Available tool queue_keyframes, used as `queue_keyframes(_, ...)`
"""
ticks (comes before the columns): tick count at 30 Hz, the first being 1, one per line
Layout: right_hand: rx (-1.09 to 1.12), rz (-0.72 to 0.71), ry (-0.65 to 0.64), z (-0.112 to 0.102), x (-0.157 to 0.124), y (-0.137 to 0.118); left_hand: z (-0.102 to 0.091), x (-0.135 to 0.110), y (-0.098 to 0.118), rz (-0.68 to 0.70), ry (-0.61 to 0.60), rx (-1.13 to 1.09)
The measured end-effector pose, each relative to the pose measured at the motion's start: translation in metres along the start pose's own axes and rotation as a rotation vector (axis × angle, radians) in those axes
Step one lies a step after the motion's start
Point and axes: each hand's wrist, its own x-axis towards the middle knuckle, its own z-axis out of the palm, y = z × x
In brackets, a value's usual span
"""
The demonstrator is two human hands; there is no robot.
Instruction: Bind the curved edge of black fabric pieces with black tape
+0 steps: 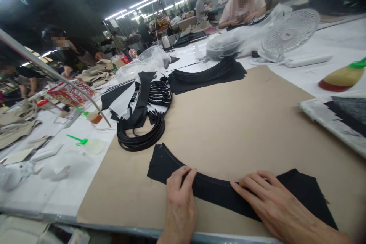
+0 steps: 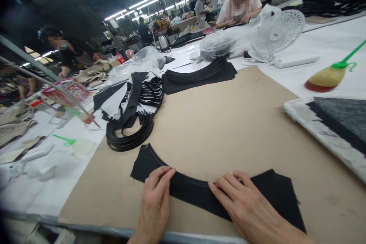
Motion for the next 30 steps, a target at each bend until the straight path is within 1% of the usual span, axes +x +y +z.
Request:
queue_keyframes(1, -0.007, -0.009, -0.005, -0.002, -0.002, 0.002, -0.003, 0.002, -0.008, -0.007, 0.002, 0.027)
queue_keyframes(3, -0.015, -0.031, -0.026, -0.005, -0.007, 0.007, -0.007, 0.004, -0.02, 0.023, -0.041, 0.061)
queue_keyframes(6, -0.002, -0.044, -0.088, -0.01, -0.01, 0.014, -0.006, 0.001, -0.03, 0.087, -0.092, 0.082)
queue_keyframes(9, 0.065, 0.009, -0.122, -0.016, -0.005, 0.011, -0.004, -0.007, -0.03, 0.098, -0.067, 0.094)
queue_keyframes(13, 0.184, 0.06, -0.119, -0.02, 0.017, -0.006, -0.007, -0.006, -0.023, 0.08, -0.015, 0.08)
queue_keyframes(17, 0.268, 0.089, -0.14, -0.009, 0.038, -0.023, -0.009, 0.004, -0.018, 0.145, -0.061, 0.033)
queue_keyframes(21, 0.282, 0.113, -0.173, 0.011, 0.043, -0.029, -0.007, 0.006, -0.018, 0.157, -0.12, 0.027)
queue_keyframes(23, 0.241, 0.111, -0.17, 0.02, 0.039, -0.03, -0.006, 0.004, -0.017, 0.158, -0.142, 0.041)
queue_keyframes(26, 0.119, 0.052, -0.088, 0.029, 0.033, -0.032, -0.006, -0.001, -0.017, 0.158, -0.135, 0.086)
queue_keyframes(28, 0.015, -0.003, -0.034, 0.032, 0.03, -0.033, -0.007, -0.003, -0.017, 0.177, -0.122, 0.146)
queue_keyframes(30, -0.057, -0.032, -0.029, 0.032, 0.03, -0.033, -0.009, -0.003, -0.018, 0.223, -0.121, 0.203)
